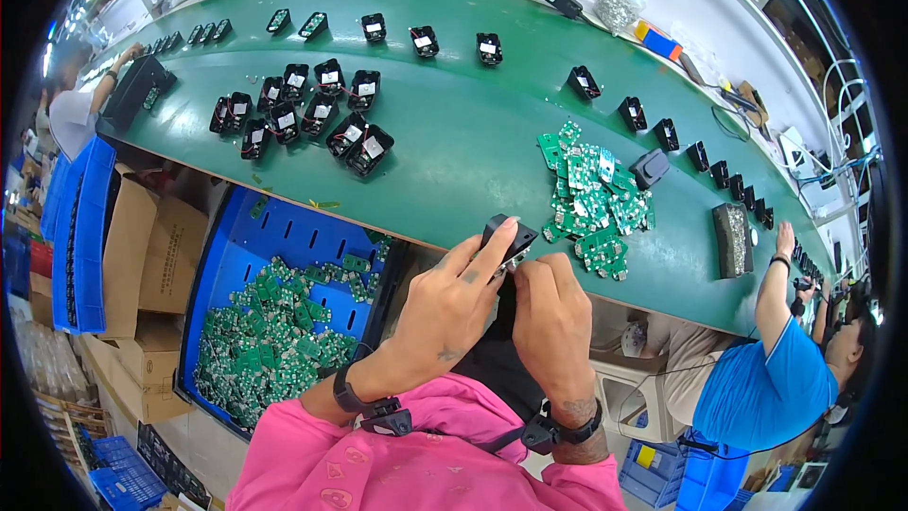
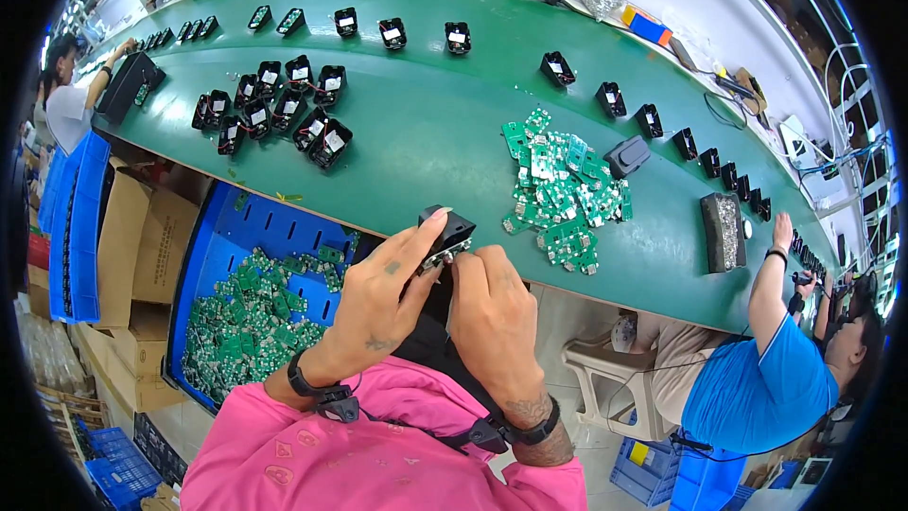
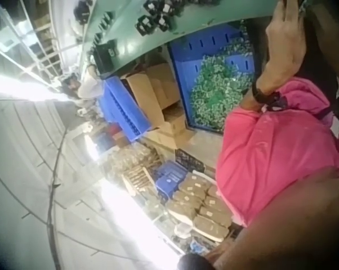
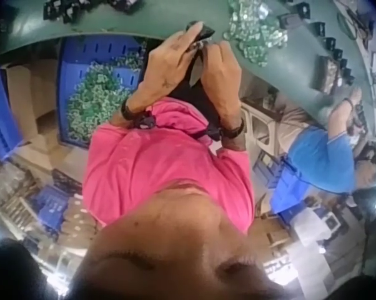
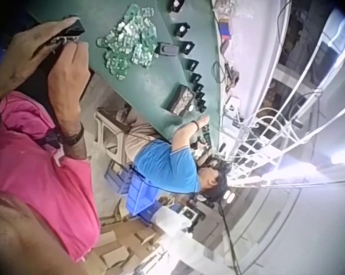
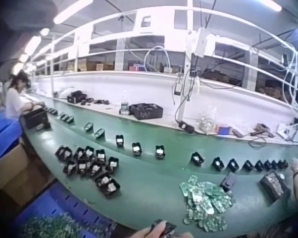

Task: The person picks up a circuit board and a black plastic housing, fits the board into the housing by hand, and places the assembled unit onto the green conveyor belt.

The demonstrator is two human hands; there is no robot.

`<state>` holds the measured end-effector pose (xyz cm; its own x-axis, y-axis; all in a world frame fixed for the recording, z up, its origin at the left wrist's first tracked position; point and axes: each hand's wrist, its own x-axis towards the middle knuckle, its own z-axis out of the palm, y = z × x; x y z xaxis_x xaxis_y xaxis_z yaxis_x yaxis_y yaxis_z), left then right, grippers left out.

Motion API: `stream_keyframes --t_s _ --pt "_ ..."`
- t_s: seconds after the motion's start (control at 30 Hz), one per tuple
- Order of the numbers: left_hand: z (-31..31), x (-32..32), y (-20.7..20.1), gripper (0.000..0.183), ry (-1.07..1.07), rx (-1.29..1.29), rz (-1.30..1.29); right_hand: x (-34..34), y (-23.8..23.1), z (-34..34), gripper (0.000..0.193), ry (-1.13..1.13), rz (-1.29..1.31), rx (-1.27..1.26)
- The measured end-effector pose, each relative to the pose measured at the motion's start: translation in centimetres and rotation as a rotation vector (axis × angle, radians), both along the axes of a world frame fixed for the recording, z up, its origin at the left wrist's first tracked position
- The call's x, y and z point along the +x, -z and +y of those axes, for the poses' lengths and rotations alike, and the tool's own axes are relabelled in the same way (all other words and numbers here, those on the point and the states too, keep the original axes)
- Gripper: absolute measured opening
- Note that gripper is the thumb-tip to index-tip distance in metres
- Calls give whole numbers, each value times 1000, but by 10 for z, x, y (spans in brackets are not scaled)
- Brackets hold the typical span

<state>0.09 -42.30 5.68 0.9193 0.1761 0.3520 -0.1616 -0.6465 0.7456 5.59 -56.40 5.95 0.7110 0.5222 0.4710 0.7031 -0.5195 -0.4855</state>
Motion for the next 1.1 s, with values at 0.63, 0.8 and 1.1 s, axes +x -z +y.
stream_keyframes --t_s 0.63,0.8,1.1 --pt "1 1 2 59 59 27 10 6 -7 -10 18 -90 -61 -192" --pt "4 3 9 59 60 118 -67 6 -4 -8 5 -96 44 -45" --pt "-2 2 -2 57 48 -53 -26 -7 5 0 6 53 52 127"
